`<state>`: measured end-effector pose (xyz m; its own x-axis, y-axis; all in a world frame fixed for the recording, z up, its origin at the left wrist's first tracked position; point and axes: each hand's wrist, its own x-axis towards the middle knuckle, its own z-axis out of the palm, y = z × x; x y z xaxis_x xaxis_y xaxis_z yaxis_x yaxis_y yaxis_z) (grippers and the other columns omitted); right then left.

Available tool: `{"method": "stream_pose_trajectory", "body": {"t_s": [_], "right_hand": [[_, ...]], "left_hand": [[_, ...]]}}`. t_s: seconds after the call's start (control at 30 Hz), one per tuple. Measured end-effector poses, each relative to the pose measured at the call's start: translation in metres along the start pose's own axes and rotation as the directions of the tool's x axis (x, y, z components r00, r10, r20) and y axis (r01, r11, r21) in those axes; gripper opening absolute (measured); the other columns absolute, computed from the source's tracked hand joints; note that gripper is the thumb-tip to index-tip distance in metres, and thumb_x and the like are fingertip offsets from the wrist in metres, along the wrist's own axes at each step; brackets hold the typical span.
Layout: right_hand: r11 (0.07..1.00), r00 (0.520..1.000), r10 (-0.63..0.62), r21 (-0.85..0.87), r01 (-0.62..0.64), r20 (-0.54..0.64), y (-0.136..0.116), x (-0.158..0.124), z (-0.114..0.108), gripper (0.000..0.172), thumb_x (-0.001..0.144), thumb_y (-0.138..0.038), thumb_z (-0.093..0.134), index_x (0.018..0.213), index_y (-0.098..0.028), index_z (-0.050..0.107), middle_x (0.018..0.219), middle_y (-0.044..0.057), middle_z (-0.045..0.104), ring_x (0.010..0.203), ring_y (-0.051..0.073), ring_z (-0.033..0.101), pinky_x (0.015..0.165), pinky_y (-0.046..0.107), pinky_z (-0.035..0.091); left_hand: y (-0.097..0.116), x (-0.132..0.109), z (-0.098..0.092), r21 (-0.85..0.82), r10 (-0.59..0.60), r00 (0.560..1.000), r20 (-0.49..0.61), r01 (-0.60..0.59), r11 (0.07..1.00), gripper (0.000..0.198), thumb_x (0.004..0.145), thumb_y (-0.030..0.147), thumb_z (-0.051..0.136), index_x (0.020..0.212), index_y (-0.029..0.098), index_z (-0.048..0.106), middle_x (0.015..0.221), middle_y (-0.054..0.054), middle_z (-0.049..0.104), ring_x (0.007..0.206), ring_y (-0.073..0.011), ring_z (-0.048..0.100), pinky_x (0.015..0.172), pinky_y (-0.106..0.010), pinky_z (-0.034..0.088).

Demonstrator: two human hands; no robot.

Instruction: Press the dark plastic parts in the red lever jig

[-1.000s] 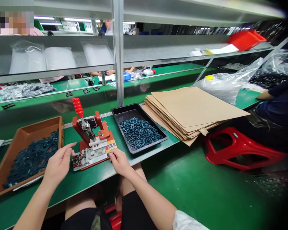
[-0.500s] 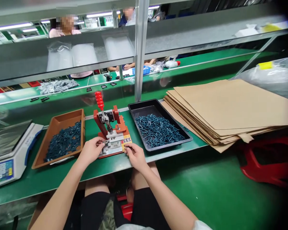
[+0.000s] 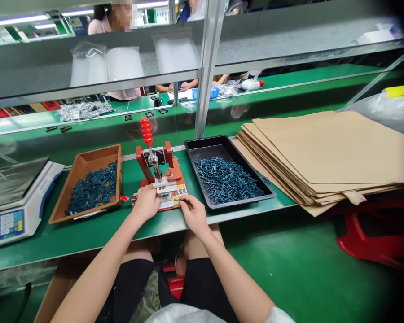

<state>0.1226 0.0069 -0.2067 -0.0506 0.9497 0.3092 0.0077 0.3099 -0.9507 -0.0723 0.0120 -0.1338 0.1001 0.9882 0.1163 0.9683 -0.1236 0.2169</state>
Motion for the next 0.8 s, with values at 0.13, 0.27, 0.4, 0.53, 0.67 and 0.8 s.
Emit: {"method": "stream_pose_trajectory", "body": {"t_s": [0.13,0.27,0.4,0.53,0.67,0.8], "right_hand": [[1.000,1.000,-0.019,-0.020,0.020,0.012,-0.004,0.000,0.000,0.011,0.089,-0.026,0.061,0.094,-0.022,0.070,0.095,0.006,0.072,0.081,0.019,0.069,0.074,0.031,0.057],[0.972,0.988,-0.131,-0.185,0.143,0.077,-0.014,0.015,-0.003,0.010,0.088,-0.024,0.062,0.089,-0.021,0.071,0.092,0.005,0.068,0.071,0.016,0.060,0.068,0.029,0.053],[0.960,0.972,-0.097,-0.239,0.148,0.215,-0.012,0.040,0.002,0.009,0.085,-0.021,0.065,0.087,-0.021,0.073,0.083,0.003,0.068,0.072,0.017,0.061,0.070,0.030,0.053],[0.959,0.931,-0.104,-0.212,0.186,0.349,-0.005,0.055,0.015,0.020,0.081,-0.014,0.064,0.094,-0.024,0.077,0.094,0.003,0.074,0.089,0.021,0.067,0.087,0.035,0.054],[0.959,0.933,-0.130,-0.197,0.205,0.337,0.000,0.057,0.025,0.026,0.081,-0.012,0.064,0.096,-0.026,0.079,0.105,0.003,0.076,0.098,0.022,0.069,0.093,0.037,0.054],[0.952,0.924,-0.158,-0.196,0.237,0.347,0.003,0.056,0.026,0.026,0.082,-0.012,0.063,0.096,-0.026,0.080,0.109,0.003,0.076,0.101,0.023,0.070,0.095,0.037,0.053]], "left_hand": [[-0.001,0.005,0.000,-0.019,-0.005,0.998,0.064,0.006,1.000,0.028,0.091,0.023,0.047,0.098,0.019,0.074,0.110,-0.013,0.072,0.109,-0.0319,0.066,0.094,-0.044,0.050],[0.001,0.006,0.001,-0.060,-0.067,0.997,0.028,0.068,0.996,0.027,0.088,0.022,0.051,0.103,0.019,0.074,0.114,-0.012,0.073,0.111,-0.0307,0.065,0.096,-0.042,0.049],[0.000,0.001,-0.002,-0.132,-0.022,0.999,0.026,0.025,0.991,0.023,0.083,0.032,0.066,0.099,0.019,0.076,0.112,-0.012,0.073,0.108,-0.0321,0.066,0.095,-0.043,0.050],[-0.004,0.000,-0.008,-0.161,-0.008,0.997,0.083,0.021,0.987,0.034,0.072,0.034,0.078,0.103,0.022,0.077,0.117,-0.011,0.073,0.109,-0.0336,0.067,0.095,-0.043,0.052],[-0.005,0.002,-0.009,-0.173,0.003,0.995,0.097,0.014,0.985,0.031,0.073,0.032,0.077,0.103,0.022,0.078,0.119,-0.010,0.072,0.110,-0.0328,0.067,0.096,-0.042,0.051],[-0.005,0.001,-0.006,-0.175,0.000,0.997,0.073,0.013,0.985,0.031,0.074,0.032,0.077,0.103,0.021,0.078,0.119,-0.011,0.072,0.110,-0.0336,0.066,0.098,-0.044,0.051]]}}
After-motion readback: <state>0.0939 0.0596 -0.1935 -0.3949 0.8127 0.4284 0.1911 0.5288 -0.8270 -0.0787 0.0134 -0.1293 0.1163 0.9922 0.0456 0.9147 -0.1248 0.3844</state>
